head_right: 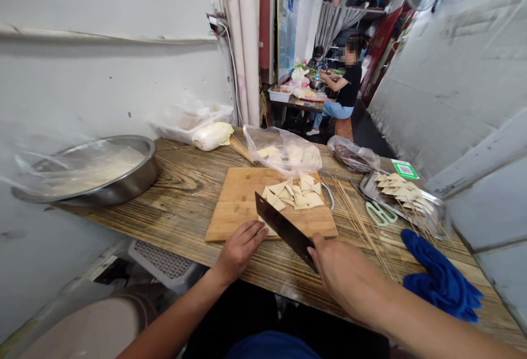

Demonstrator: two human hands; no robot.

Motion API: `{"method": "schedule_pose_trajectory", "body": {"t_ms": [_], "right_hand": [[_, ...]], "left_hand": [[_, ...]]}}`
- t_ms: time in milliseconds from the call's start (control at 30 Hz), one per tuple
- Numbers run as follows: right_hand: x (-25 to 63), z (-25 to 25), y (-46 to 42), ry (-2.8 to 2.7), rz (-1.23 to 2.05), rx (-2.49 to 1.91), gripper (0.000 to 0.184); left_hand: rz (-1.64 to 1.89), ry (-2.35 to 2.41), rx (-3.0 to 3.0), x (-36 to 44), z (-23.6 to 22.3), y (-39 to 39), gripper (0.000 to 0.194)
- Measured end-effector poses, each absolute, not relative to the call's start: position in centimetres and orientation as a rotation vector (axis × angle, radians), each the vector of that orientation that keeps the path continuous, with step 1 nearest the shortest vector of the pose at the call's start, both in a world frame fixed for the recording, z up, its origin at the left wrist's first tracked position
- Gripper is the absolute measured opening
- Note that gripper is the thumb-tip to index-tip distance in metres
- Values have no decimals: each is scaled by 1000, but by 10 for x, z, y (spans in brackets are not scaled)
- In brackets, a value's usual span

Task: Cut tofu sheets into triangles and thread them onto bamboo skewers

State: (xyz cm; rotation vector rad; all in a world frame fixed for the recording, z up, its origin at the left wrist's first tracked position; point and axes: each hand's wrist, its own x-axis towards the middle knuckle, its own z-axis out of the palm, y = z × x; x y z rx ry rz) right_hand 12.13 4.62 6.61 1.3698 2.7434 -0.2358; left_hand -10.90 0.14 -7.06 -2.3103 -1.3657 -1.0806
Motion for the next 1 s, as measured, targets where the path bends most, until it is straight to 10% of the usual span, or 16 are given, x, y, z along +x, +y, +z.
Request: {"method": "schedule_pose_trajectory", "body": {"t_ms": [1000], "right_hand": [[112, 70, 63, 2775, -37, 1282, 28]], "left_hand": [[-1042, -1427, -2297, -108, -84, 4, 33]]}}
